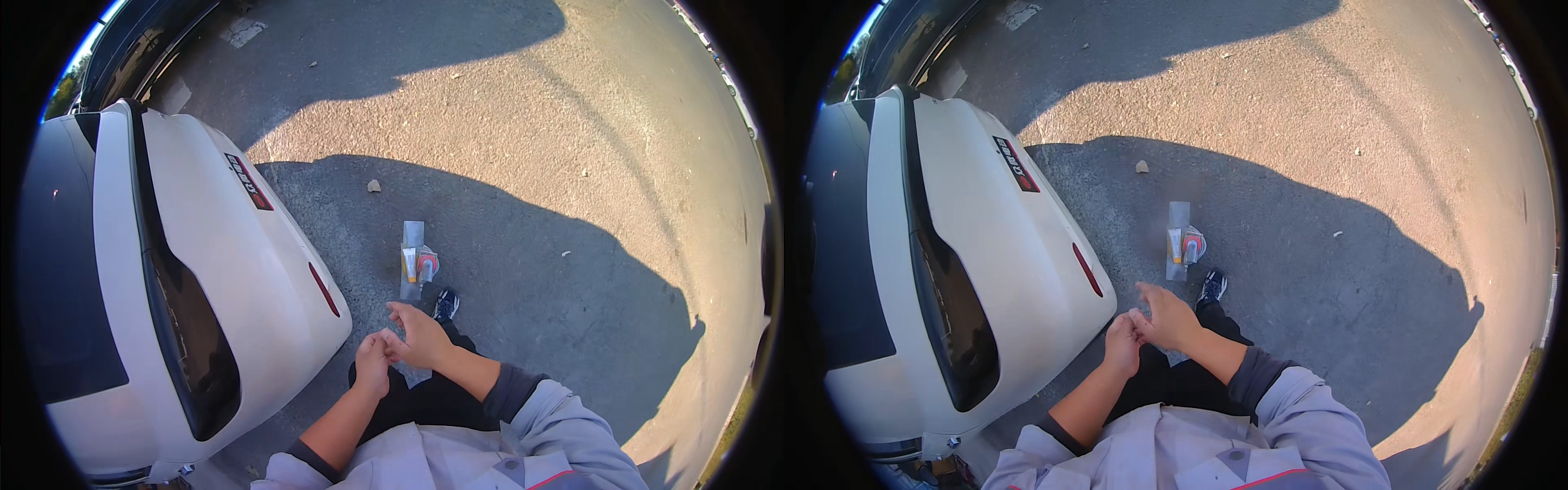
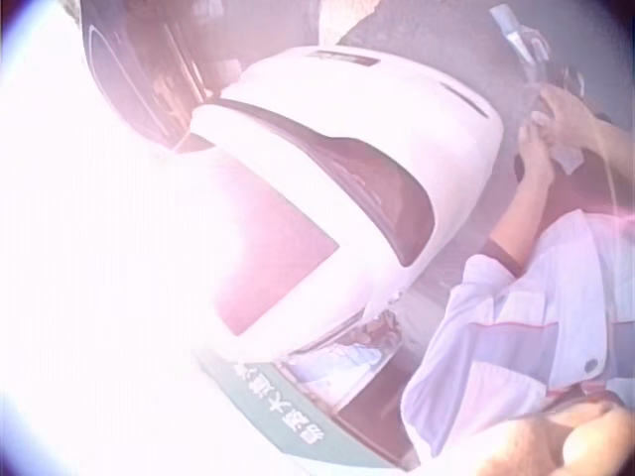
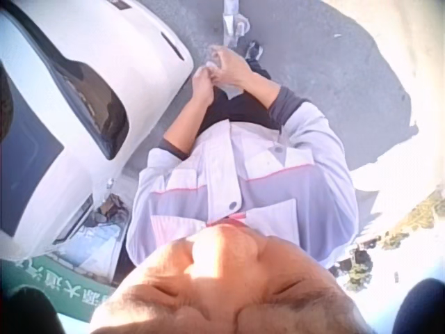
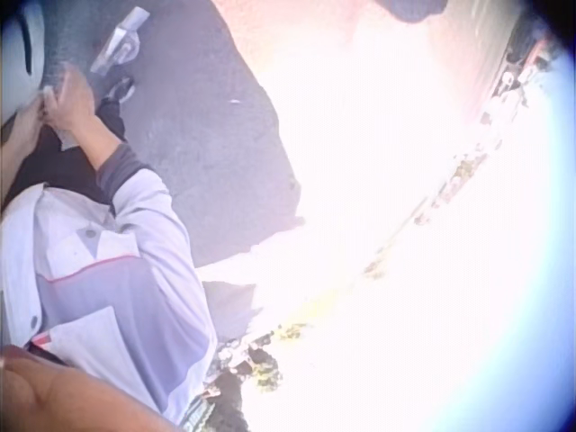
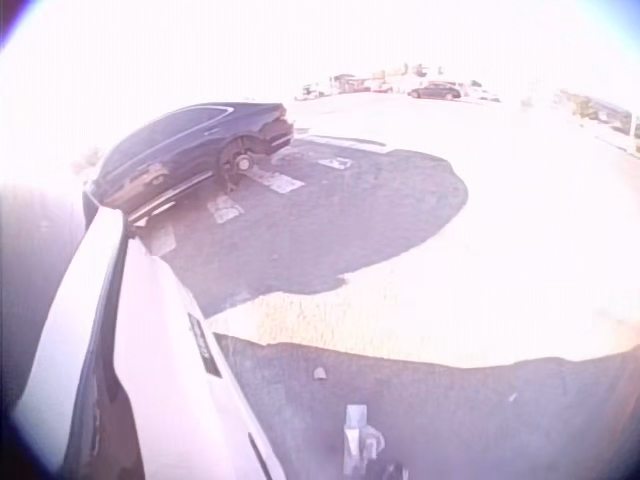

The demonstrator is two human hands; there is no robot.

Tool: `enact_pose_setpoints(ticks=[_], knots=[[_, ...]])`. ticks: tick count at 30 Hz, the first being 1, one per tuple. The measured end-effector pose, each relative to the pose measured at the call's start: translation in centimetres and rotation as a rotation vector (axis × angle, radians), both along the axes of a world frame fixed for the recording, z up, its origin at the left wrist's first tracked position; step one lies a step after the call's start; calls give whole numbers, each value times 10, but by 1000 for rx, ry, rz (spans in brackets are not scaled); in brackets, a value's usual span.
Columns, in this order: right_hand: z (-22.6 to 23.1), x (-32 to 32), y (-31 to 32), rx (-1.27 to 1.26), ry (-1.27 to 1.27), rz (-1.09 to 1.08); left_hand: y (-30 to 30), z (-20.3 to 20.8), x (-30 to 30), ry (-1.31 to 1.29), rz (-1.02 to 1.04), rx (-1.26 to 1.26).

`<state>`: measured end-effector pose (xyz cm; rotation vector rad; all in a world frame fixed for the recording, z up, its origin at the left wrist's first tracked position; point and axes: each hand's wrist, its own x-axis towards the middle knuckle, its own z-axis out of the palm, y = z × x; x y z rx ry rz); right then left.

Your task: The person retrieves sanding sheets and a small container from the ground, then repeatedly folds and unfolds the sanding sheets while standing between two parked cars. The person places the container on the roof of a white car and later holds it while continuing to handle the sanding sheets.

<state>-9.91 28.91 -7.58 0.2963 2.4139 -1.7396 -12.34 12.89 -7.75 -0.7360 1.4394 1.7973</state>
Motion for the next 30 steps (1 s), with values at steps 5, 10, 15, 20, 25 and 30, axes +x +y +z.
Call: enact_pose_setpoints(ticks=[5,10,15,20,25,30], knots=[[-162,-45,87,174,-598,-203,11,-106,-44,-157,-105,-264],[-314,-69,116,265,-794,-301,22,-241,-75,-148,-306,-460],[-399,-87,100,270,-833,-350,42,-382,-107,-3,-558,-726],[-458,-95,82,252,-865,-433,61,-479,-129,175,-724,-817],[-479,-84,84,172,-759,-563,90,-519,-145,167,-732,-765],[-468,-58,108,120,-700,-827,115,-521,-146,209,-795,-753]])
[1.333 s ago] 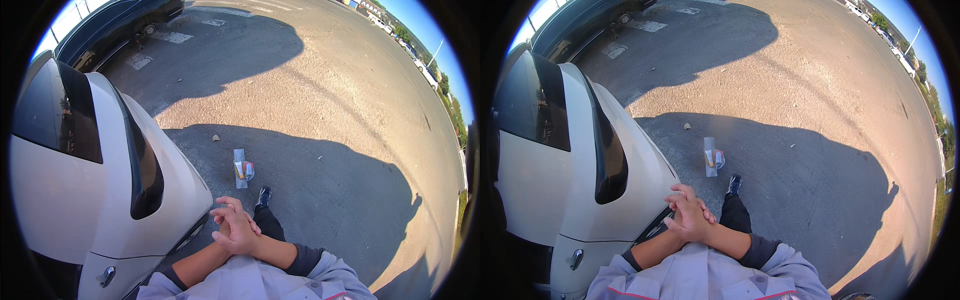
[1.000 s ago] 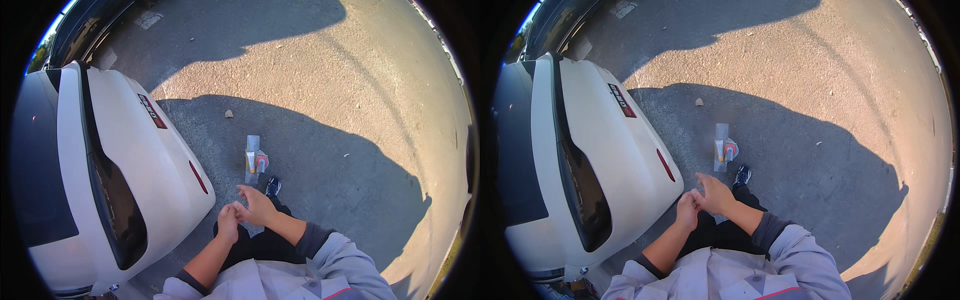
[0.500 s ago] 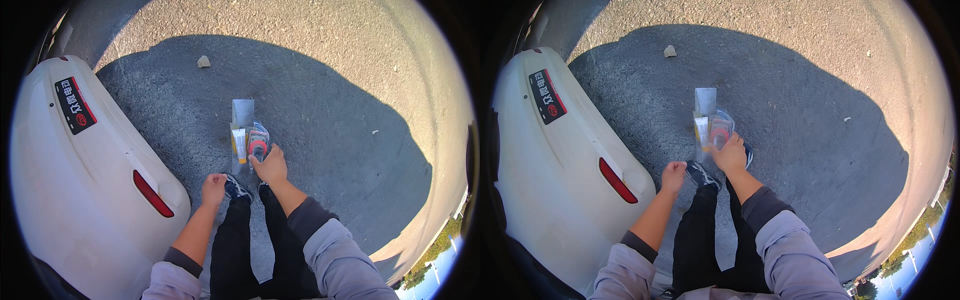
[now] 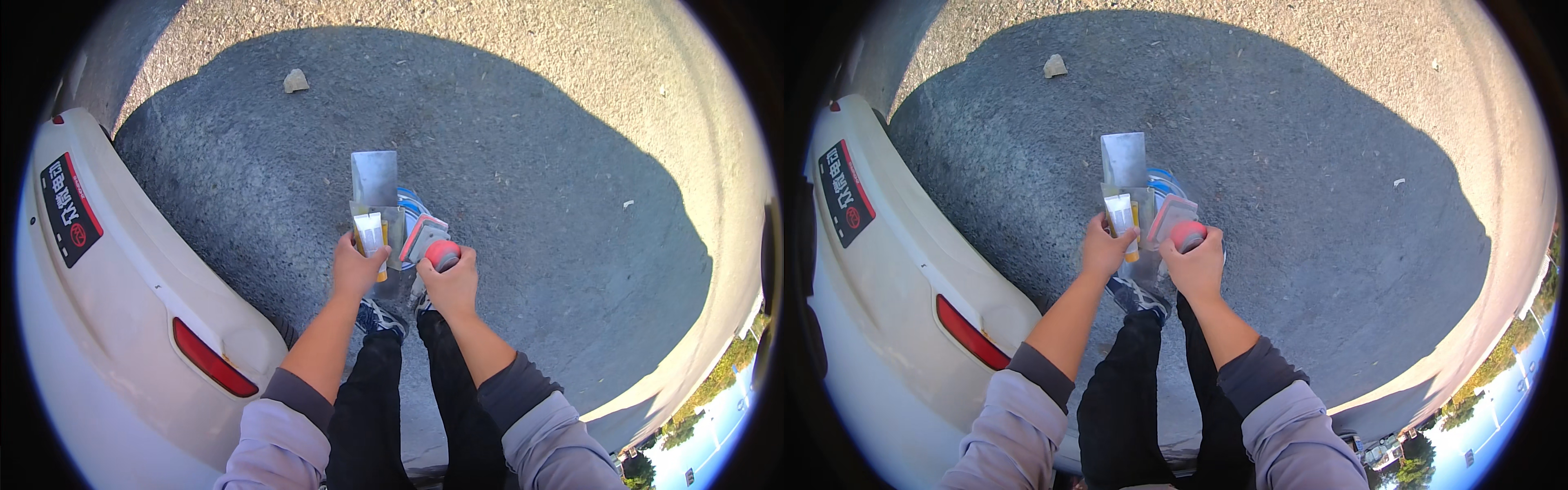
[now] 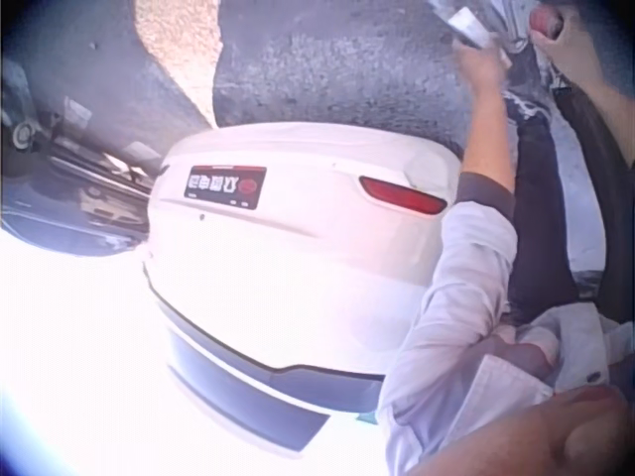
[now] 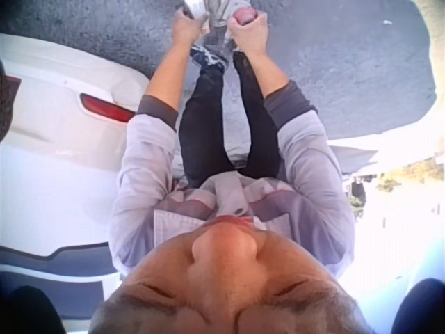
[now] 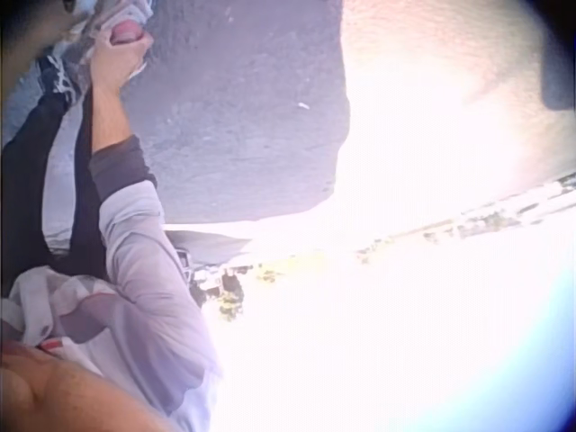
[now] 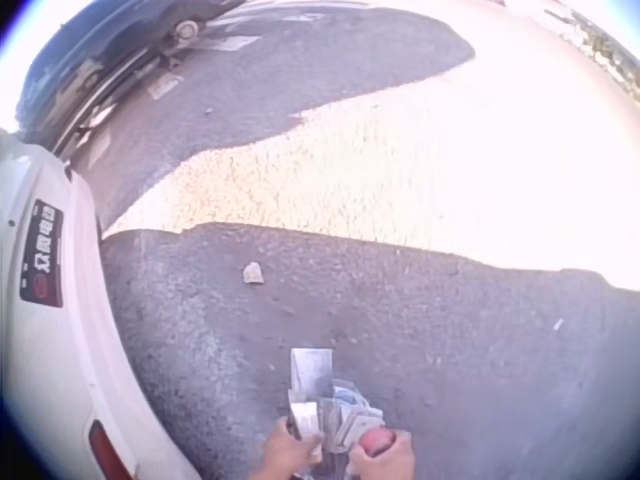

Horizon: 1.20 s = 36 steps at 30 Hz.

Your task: The person retrieves sanding sheets and a small container from the ground, then repeatedly folds and unfolds the sanding sheets while standing between two parked cars. The person places the container on the roof of a white car and later holds it while continuing to handle the sanding sheets.

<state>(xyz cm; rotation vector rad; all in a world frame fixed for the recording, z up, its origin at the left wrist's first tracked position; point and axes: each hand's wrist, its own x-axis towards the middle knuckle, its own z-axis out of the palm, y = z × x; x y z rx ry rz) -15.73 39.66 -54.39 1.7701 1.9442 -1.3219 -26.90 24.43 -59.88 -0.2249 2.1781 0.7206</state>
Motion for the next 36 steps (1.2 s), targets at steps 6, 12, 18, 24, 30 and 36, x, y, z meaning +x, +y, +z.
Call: enact_pose_setpoints(ticks=[6,12,18,24,30,36], knots=[[-1,18,27,11,-62,-24,14,-9,13,150,-57,-54],[0,18,25,-28,-47,36,18,-12,5,113,-110,-251],[1,14,13,-19,-38,115,21,0,-1,98,-159,-252],[-1,13,9,4,-10,145,23,4,-1,149,-150,-271],[2,10,7,24,-17,166,14,10,-3,155,-99,-285],[3,3,5,22,-10,213,-6,-1,-4,127,-7,-182]])
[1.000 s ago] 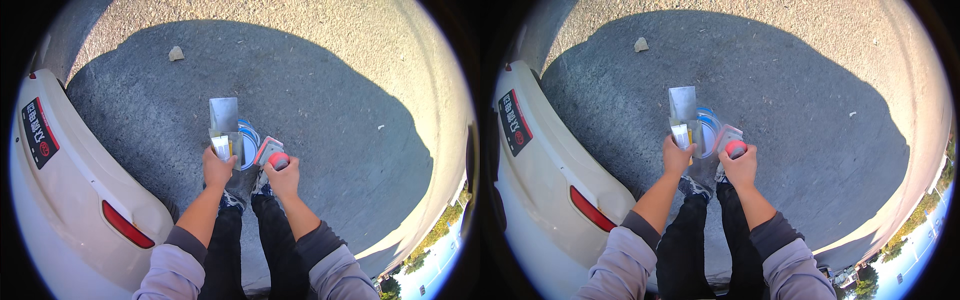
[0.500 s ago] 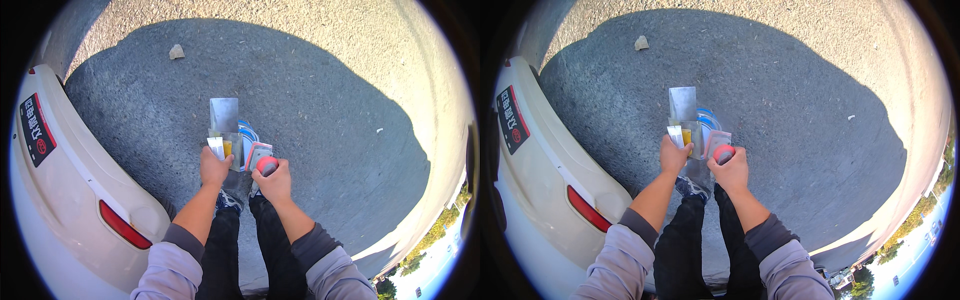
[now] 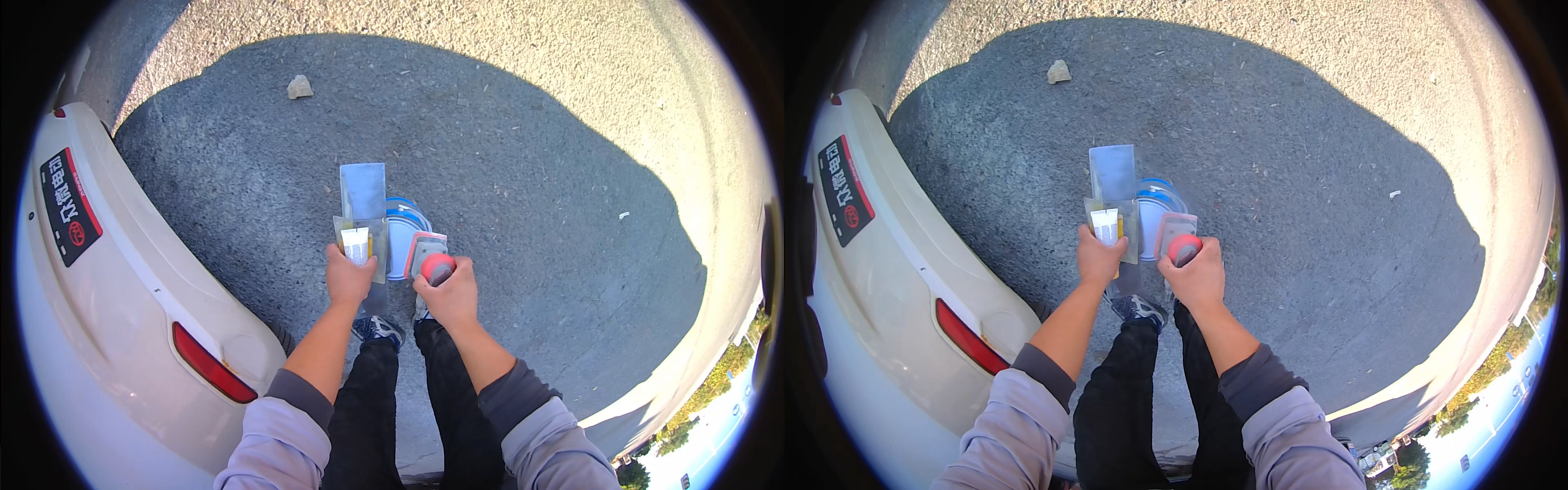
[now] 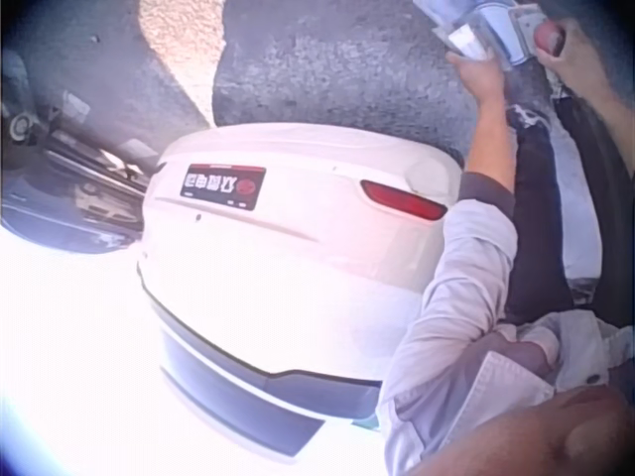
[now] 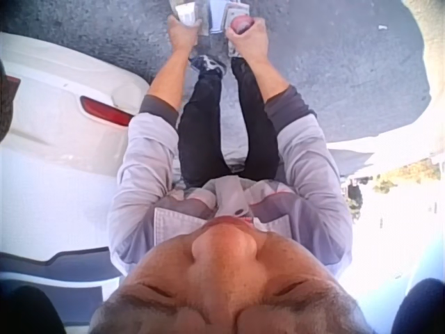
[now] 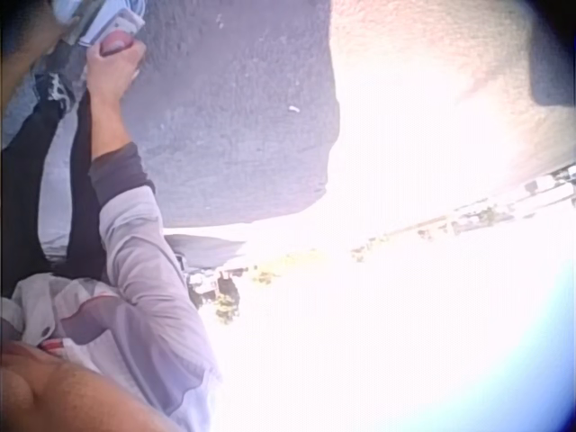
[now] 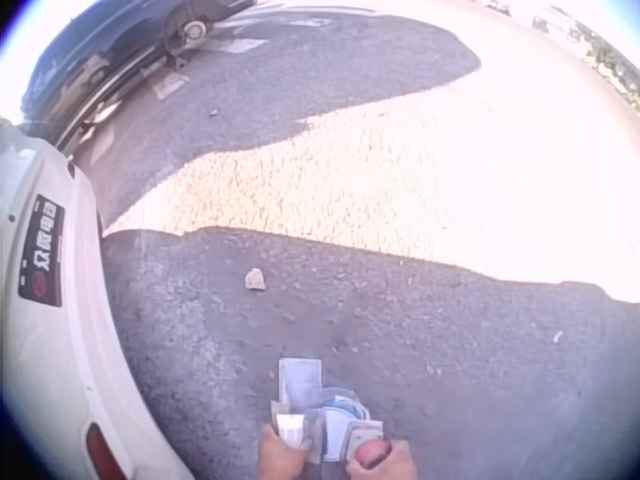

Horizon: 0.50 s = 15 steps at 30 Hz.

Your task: The person retrieves sanding sheets and a small container from the ground, then repeatedly folds and unfolds the sanding sheets while standing between two parked cars. The person places the container on the roof of a white car and later holds it while continuing to handle the sanding sheets.

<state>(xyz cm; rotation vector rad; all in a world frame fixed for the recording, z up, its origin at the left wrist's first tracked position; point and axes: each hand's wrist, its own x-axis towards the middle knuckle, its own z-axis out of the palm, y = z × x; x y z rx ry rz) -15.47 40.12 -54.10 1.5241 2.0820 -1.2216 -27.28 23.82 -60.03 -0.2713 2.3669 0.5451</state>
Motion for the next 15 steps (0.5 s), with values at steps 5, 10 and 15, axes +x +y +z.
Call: enact_pose_setpoints(ticks=[5,10,15], knots=[[-5,-11,-9,-20,11,35,-30,2,2,23,195,141],[-12,-26,-27,-54,-10,171,-50,23,-3,34,168,182],[-16,-31,-36,-46,-33,208,-44,39,-4,-10,123,201]])
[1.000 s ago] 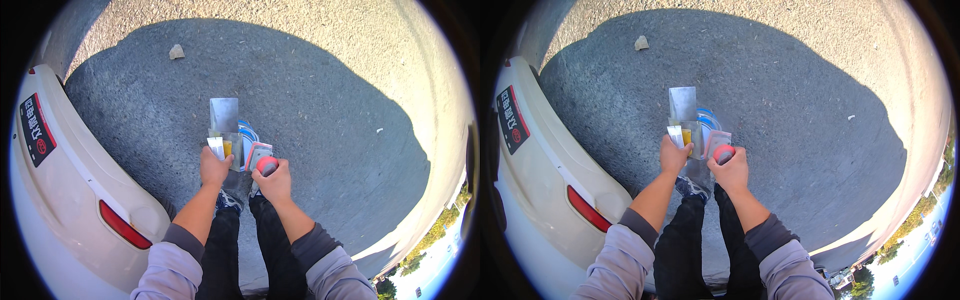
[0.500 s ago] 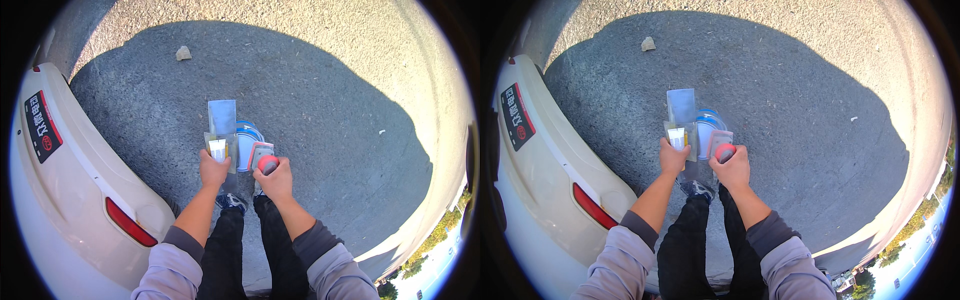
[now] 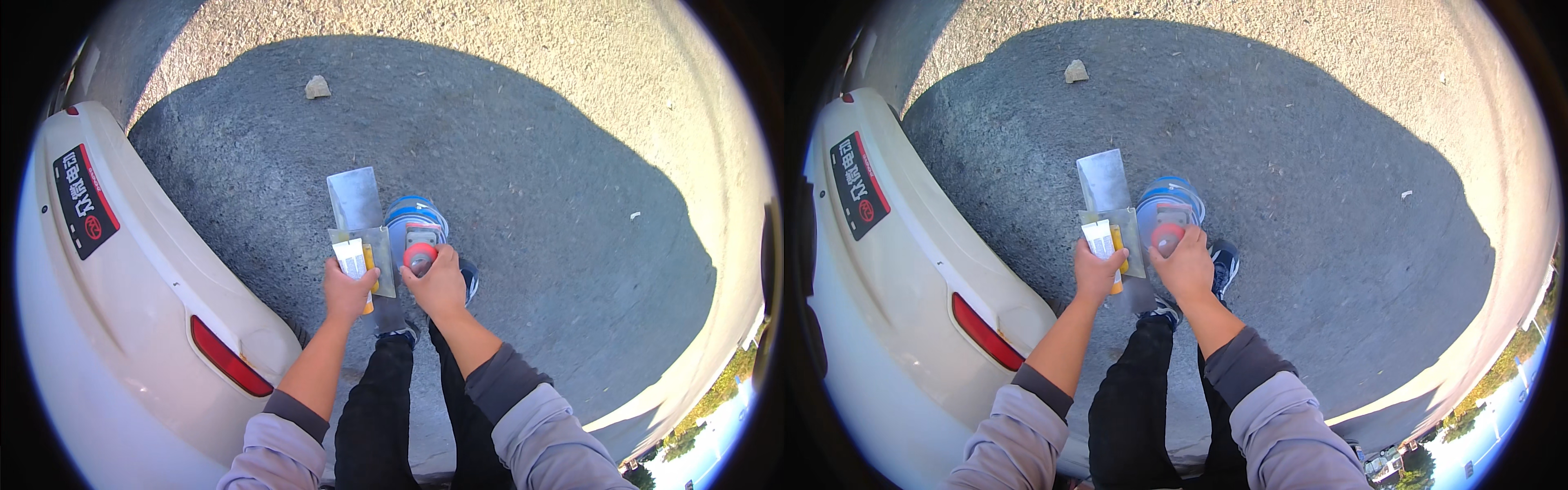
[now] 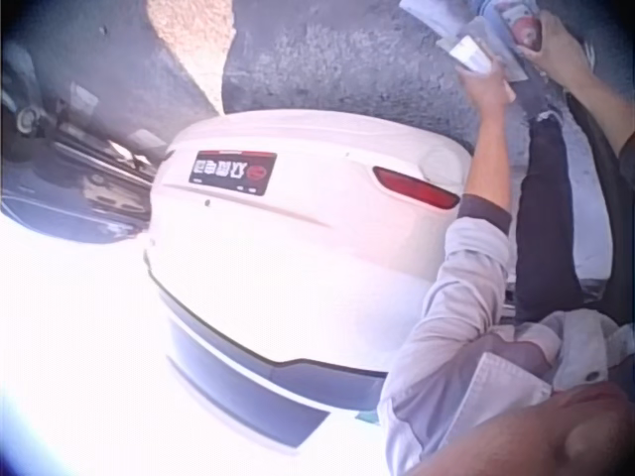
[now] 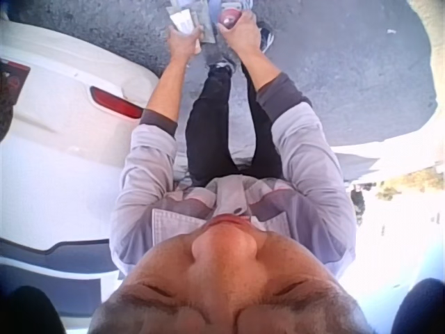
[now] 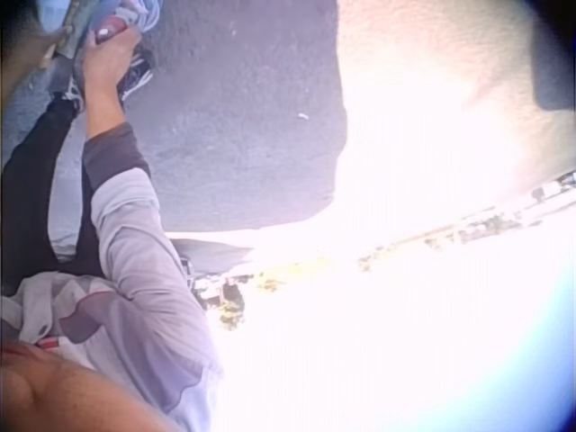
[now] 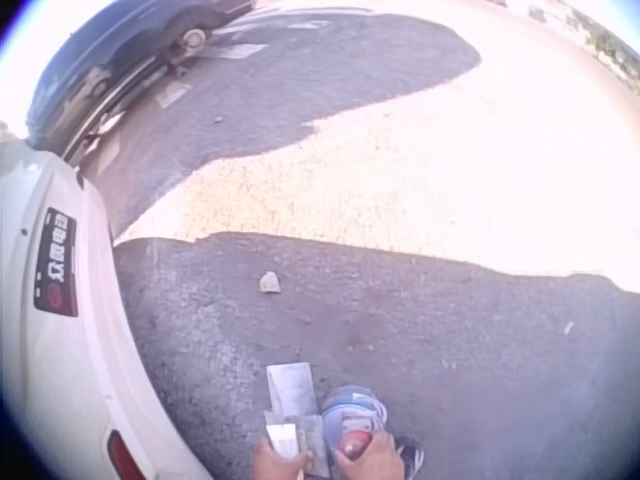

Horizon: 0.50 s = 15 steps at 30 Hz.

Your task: The person retrieves sanding sheets and a small container from the ground, then repeatedly folds and unfolds the sanding sheets while standing between two parked cars. The person places the container on the roof of a white car and later holds it while continuing to handle the sanding sheets.

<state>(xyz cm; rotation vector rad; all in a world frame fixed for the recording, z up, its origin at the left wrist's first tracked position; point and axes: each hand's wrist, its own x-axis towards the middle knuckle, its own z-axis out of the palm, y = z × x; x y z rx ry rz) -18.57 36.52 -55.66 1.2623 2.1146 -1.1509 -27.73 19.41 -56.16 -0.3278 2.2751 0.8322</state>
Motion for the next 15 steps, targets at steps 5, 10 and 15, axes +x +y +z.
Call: enact_pose_setpoints(ticks=[5,10,15], knots=[[6,9,6,51,94,64,4,-5,1,11,40,46],[16,6,13,199,388,22,1,0,-3,-135,92,220],[22,-16,27,-262,483,-222,4,24,-7,-297,-61,304]])
